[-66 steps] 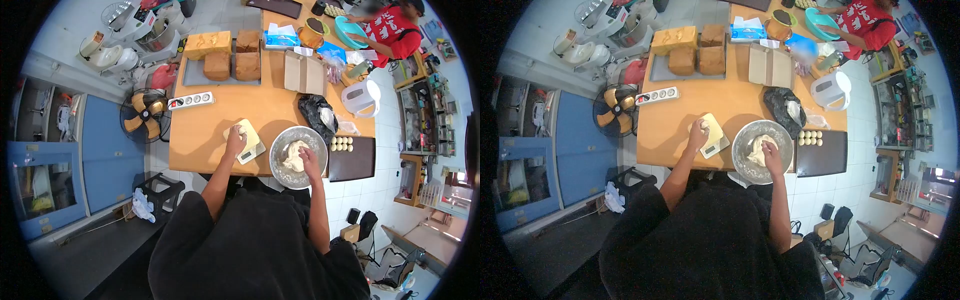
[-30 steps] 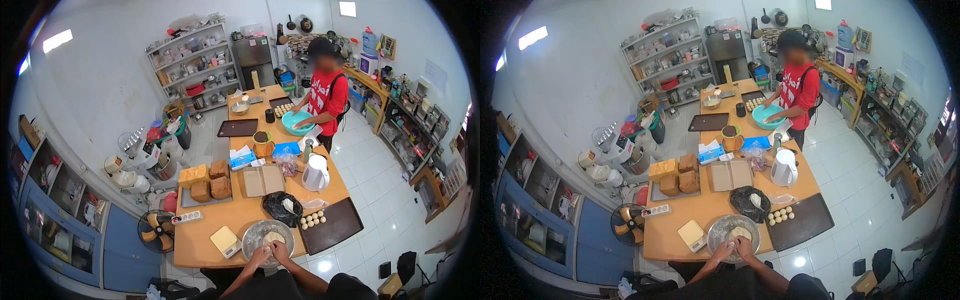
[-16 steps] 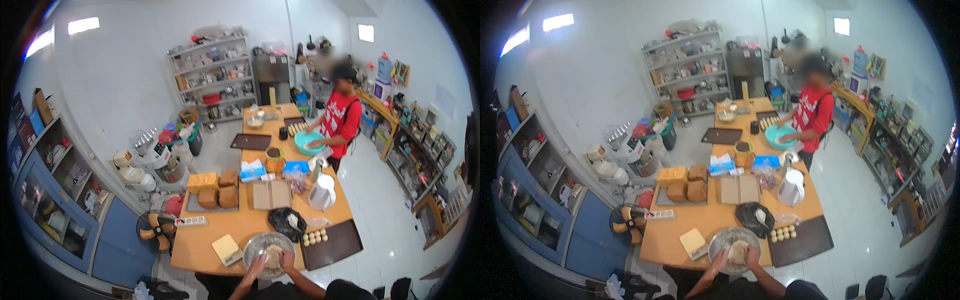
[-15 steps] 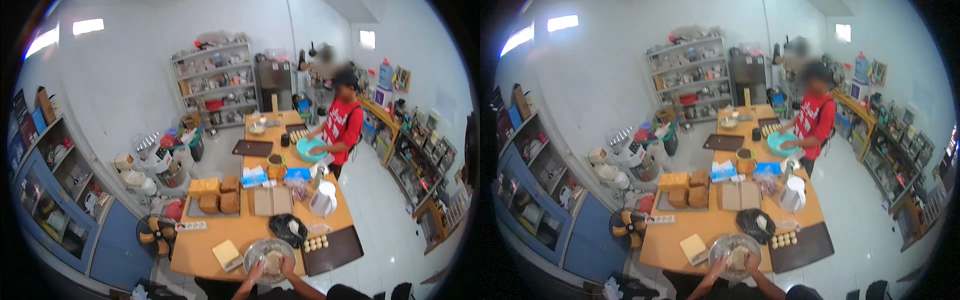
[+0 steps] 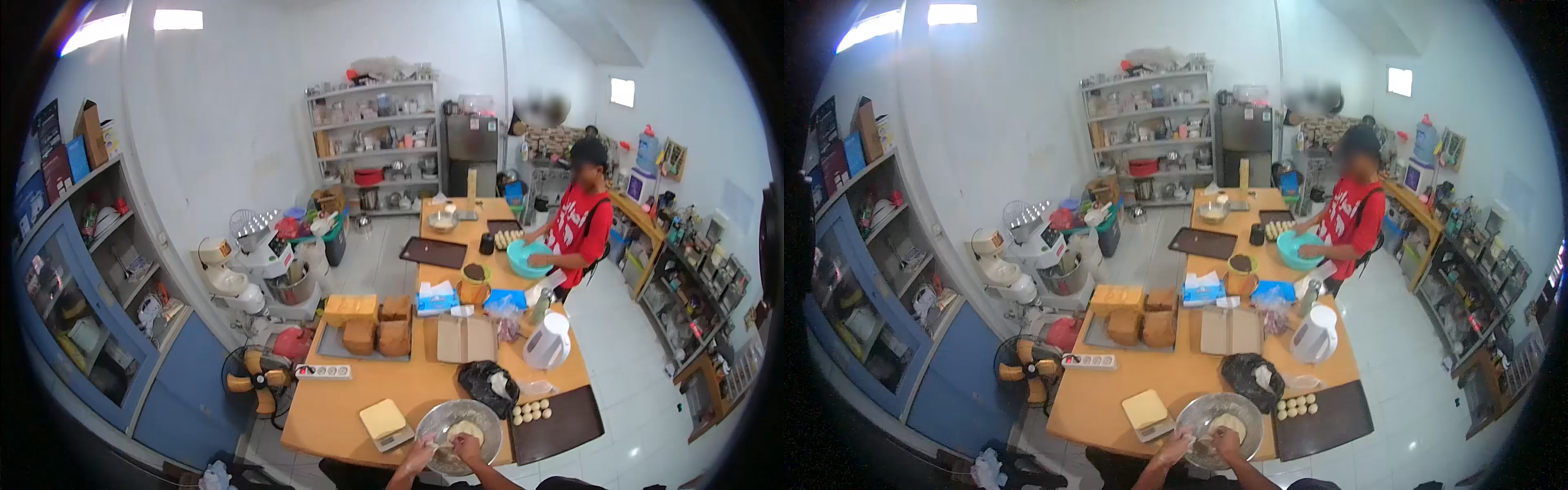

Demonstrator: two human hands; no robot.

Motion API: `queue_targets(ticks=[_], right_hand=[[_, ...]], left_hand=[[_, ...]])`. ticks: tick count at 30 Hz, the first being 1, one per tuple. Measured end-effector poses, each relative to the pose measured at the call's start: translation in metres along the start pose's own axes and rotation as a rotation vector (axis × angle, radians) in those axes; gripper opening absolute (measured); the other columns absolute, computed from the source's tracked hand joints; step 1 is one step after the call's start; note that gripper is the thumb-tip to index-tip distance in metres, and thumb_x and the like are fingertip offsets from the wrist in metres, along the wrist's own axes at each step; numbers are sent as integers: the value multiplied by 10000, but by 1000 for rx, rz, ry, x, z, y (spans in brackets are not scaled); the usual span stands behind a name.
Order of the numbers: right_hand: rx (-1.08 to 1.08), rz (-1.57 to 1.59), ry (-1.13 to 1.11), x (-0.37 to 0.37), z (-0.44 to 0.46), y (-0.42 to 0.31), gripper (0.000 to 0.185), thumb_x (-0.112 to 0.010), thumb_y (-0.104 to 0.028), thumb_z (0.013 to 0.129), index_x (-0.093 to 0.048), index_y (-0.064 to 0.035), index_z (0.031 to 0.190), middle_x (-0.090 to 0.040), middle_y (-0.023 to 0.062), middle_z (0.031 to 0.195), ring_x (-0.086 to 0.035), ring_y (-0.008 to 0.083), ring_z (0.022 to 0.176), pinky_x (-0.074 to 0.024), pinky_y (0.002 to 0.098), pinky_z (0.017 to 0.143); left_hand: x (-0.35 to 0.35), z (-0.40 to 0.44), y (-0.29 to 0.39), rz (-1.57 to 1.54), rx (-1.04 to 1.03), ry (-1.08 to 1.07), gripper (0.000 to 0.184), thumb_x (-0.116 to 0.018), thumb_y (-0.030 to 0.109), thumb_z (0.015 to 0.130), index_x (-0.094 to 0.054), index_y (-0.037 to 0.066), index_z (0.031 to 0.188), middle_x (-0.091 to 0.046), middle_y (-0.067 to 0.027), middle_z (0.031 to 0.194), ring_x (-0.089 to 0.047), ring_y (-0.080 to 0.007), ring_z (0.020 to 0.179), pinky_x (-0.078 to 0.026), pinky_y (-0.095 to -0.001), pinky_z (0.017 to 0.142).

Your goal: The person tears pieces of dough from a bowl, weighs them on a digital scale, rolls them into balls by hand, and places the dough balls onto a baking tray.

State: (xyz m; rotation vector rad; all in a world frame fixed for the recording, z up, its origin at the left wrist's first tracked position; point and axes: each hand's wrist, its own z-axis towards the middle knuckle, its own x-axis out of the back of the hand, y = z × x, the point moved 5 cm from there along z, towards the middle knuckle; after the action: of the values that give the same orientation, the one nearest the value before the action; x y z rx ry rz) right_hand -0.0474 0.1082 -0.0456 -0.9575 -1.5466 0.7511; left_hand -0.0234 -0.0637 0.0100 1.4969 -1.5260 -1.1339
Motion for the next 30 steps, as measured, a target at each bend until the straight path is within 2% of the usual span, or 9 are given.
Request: queue_targets(ticks=[3,5,7,11,14,20,22,27,30], right_hand=[[189,-11,49,-3,-12,-23,144,-584,-113,795,-686,-16,820,-676,118,691,-676,205,658,-514,313,626],[204,-35,48,-12,-12,-12,172,-543,-108,822,-692,-26,849,-670,123,697,-662,211,651,-501,332,630],[117,-79,120,-7,-15,-14,204,-557,-176,863,-683,-20,826,-655,135,682,-658,239,637,-495,348,615],[17,-161,232,4,3,-2,254,-583,-269,865,-698,-51,802,-658,159,692,-653,311,632,-498,405,614],[-21,-242,127,12,1,-16,279,-607,-315,848,-704,-62,778,-652,166,681,-637,353,640,-495,432,627],[21,-297,25,4,3,-18,311,-681,-324,790,-658,-15,765,-624,210,789,-612,368,738,-473,452,675],[25,-291,59,-13,13,4,302,-696,-313,770,-652,-15,760,-608,207,805,-604,368,745,-472,454,678],[-15,-322,111,-21,13,1,234,-714,-253,726,-654,-31,772,-574,198,861,-589,375,771,-473,458,694],[76,-325,174,-20,13,12,221,-701,-229,730,-642,-15,728,-605,191,746,-594,333,725,-465,443,669]], left_hand=[[18,-7,-37,-58,13,-9,408,-572,116,855,-537,-6,1243,-604,-95,1105,-556,-148,991,-444,-274,863],[20,-21,-30,-314,-3,-167,367,-564,164,917,-532,-27,1228,-602,-117,1121,-578,-181,1030,-472,-303,885],[24,-38,-28,-416,107,-54,345,-502,215,972,-536,-53,1187,-603,-142,1112,-617,-221,1000,-523,-329,839],[57,-39,-2,161,328,201,430,-363,317,1000,-598,-43,1013,-655,-180,879,-660,-261,879,-522,-362,703],[83,-22,-3,699,-128,288,463,-316,318,984,-583,-60,960,-610,-288,893,-588,-451,922,-432,-477,828],[120,21,-19,620,-133,174,282,-473,147,900,-590,1,1112,-577,-299,1060,-537,-475,1002,-421,-497,885],[131,25,-1,809,-206,371,282,-525,79,848,-605,49,1117,-565,-274,1113,-504,-456,1078,-423,-484,919],[134,42,35,1047,-121,595,245,-587,160,844,-611,90,1077,-560,-177,1059,-519,-353,1063,-442,-457,889],[131,51,20,1111,-132,492,254,-614,220,838,-605,100,1062,-544,-144,1046,-522,-328,1046,-439,-464,869]])
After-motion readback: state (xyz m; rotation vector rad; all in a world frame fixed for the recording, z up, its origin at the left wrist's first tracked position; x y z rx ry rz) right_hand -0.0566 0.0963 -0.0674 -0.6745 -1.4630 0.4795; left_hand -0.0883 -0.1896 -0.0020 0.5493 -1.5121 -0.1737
